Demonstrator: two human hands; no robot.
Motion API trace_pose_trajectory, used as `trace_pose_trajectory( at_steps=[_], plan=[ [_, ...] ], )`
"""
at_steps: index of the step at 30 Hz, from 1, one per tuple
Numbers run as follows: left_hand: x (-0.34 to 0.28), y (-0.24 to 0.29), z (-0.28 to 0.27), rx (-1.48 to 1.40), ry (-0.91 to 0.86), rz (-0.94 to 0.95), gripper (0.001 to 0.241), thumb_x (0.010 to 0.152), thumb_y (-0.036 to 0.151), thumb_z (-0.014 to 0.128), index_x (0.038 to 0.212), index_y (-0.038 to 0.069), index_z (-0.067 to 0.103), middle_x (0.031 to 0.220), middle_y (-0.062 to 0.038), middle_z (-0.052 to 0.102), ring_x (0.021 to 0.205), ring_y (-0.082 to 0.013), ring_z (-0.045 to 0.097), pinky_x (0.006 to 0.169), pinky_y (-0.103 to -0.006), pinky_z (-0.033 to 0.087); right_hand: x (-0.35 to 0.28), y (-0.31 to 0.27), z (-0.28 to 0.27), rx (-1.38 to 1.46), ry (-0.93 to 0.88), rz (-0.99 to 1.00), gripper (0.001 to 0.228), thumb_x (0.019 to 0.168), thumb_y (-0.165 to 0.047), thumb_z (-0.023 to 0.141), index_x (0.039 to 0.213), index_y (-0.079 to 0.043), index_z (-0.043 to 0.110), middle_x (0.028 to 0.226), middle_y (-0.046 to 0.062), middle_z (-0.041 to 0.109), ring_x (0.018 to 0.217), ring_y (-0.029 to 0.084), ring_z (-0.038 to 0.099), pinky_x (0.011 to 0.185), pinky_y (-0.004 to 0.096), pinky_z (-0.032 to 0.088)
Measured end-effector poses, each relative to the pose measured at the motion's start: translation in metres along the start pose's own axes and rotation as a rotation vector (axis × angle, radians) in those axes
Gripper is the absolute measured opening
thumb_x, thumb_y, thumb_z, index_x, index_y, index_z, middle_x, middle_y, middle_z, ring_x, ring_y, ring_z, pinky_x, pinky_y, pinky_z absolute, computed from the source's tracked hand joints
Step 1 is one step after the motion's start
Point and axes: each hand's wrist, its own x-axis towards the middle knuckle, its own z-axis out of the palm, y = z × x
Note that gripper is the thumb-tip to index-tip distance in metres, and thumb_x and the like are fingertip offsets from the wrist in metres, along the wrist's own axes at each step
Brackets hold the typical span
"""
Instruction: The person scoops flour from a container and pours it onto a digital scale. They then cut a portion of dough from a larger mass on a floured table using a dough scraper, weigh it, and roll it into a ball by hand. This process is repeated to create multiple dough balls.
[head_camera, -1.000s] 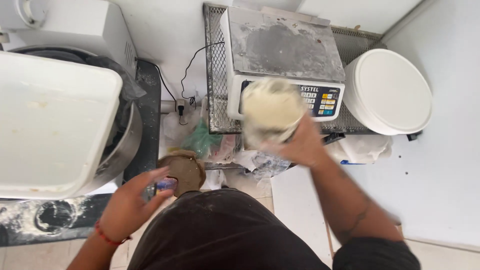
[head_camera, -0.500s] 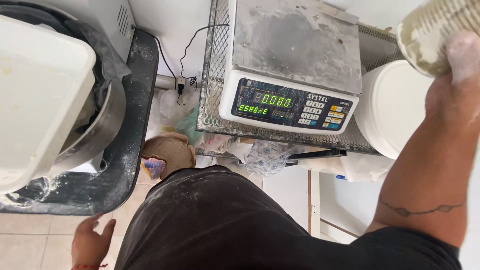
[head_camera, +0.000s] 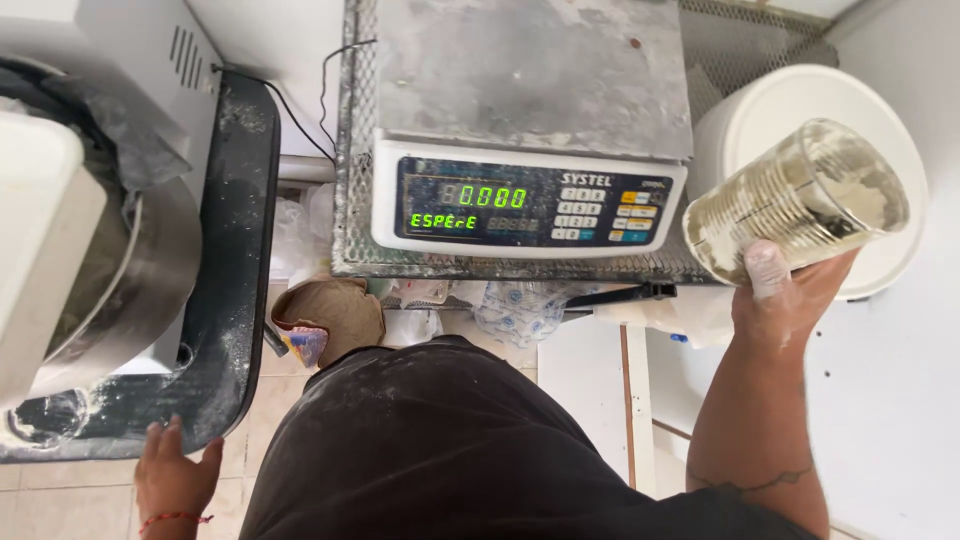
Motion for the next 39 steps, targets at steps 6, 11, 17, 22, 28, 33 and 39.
trace_pose_trajectory(
  at_steps=[6,11,17,22,28,33,39],
  plan=[
    [0.022,0.017,0.012,0.044,-0.27,0.001,0.075,0.078,0.05,0.066,0.14,0.008,0.056,0.142,-0.015,0.057,0.13,-0.0363,0.054,0.111,-0.0468,0.041,0.039,-0.051,0.007,0.014,-0.238,0.148,0.071,0.086,-0.031,0.061,0.143,0.005,0.039,0.136,0.015,0.051,0.128,0.027,0.053,0.114,0.04,0.047],
    [0.019,0.047,0.007,-0.009,-0.328,0.035,0.064,0.079,0.053,0.065,0.135,0.023,0.061,0.139,-0.007,0.062,0.124,-0.0299,0.061,0.107,-0.0429,0.045,0.106,-0.047,0.026,-0.429,-0.477,0.214,0.07,0.079,-0.042,0.069,0.133,-0.004,0.046,0.131,0.011,0.054,0.122,0.024,0.053,0.103,0.04,0.043],
    [-0.008,0.013,0.046,-0.127,-0.386,-0.039,0.062,0.08,0.052,0.067,0.135,0.024,0.061,0.133,-0.001,0.069,0.111,-0.0262,0.072,0.1,-0.0369,0.051,0.173,-0.038,0.078,-0.521,-0.805,0.433,0.069,0.072,-0.038,0.072,0.133,-0.013,0.051,0.116,0.001,0.062,0.103,0.013,0.058,0.083,0.032,0.049],
    [-0.051,-0.068,0.115,-0.154,-0.42,-0.236,0.065,0.078,0.057,0.066,0.134,0.024,0.064,0.132,-0.013,0.07,0.125,-0.0232,0.066,0.106,-0.0354,0.048,0.196,-0.012,0.103,-0.556,-0.776,0.386,0.079,0.075,-0.032,0.079,0.138,-0.004,0.041,0.119,0.006,0.06,0.103,0.014,0.057,0.079,0.033,0.051],
    [-0.091,-0.141,0.183,-0.132,-0.505,-0.411,0.073,0.078,0.063,0.067,0.14,0.025,0.061,0.138,-0.002,0.068,0.125,-0.0175,0.067,0.103,-0.0339,0.051,0.206,-0.038,0.144,-0.803,-0.919,0.497,0.067,0.077,-0.031,0.074,0.136,-0.012,0.047,0.123,0.005,0.061,0.108,0.02,0.058,0.09,0.037,0.045],
    [-0.088,-0.141,0.179,-0.331,-0.58,-0.531,0.075,0.084,0.052,0.071,0.145,0.014,0.054,0.147,-0.013,0.057,0.13,-0.0304,0.063,0.11,-0.0412,0.044,0.214,-0.032,0.143,-0.899,-0.833,0.476,0.076,0.078,-0.037,0.075,0.142,-0.009,0.044,0.125,0.008,0.059,0.108,0.024,0.056,0.086,0.04,0.043],
    [-0.073,-0.133,0.18,-0.249,-0.419,-0.408,0.067,0.078,0.057,0.071,0.134,0.02,0.068,0.134,-0.004,0.071,0.127,-0.0139,0.063,0.106,-0.0308,0.045,0.22,-0.032,0.126,-1.028,-0.898,0.51,0.046,0.081,-0.037,0.075,0.119,-0.013,0.066,0.105,0.007,0.069,0.094,0.024,0.062,0.082,0.038,0.043]
  ],
)
